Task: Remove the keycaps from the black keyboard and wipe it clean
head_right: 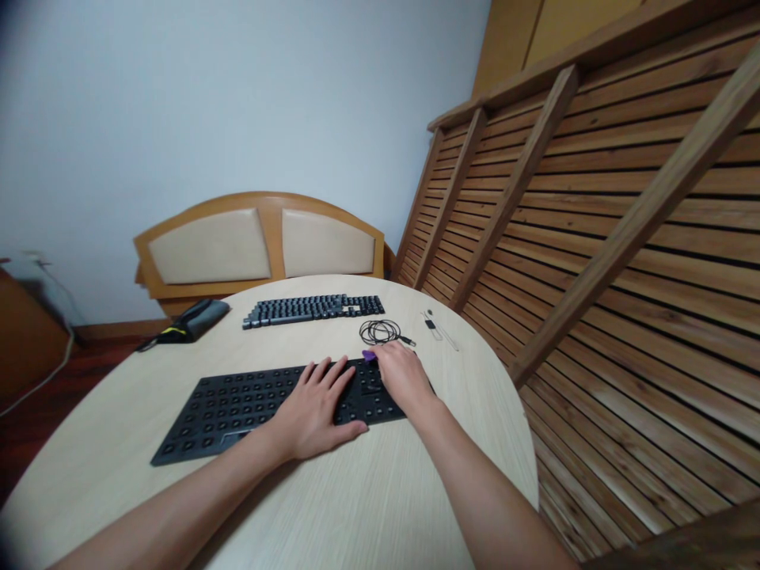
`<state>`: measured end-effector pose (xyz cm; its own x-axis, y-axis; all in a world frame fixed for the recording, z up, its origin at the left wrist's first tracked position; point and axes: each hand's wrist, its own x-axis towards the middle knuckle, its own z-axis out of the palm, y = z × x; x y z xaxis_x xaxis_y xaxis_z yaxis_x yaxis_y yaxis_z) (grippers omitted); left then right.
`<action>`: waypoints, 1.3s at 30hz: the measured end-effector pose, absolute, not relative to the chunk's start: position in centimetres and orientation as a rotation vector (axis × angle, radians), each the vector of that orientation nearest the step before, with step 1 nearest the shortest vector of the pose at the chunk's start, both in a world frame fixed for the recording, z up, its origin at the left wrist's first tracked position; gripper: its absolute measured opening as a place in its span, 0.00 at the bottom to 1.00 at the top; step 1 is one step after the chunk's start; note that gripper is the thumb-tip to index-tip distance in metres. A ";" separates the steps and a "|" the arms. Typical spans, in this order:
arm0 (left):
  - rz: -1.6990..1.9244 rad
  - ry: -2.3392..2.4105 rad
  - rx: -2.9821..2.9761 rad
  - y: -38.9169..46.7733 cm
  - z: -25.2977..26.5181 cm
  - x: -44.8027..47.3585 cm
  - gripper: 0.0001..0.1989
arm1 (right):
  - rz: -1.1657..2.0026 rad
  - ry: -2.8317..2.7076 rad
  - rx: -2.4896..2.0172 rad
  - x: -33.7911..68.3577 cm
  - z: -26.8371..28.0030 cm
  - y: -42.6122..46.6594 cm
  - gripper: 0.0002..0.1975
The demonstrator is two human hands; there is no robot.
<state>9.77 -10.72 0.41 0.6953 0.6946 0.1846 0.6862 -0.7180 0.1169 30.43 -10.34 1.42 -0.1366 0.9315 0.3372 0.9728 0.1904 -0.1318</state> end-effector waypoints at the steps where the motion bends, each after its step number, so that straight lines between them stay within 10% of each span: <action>1: 0.339 1.164 2.853 -10.7 0.4 9.8 0.49 | -0.166 -2.134 -1.803 30.4 1.6 -10.4 0.18; 39: 0.339 1.112 2.845 -10.0 0.4 9.1 0.54 | -0.060 -2.035 -1.758 29.9 2.4 -12.6 0.12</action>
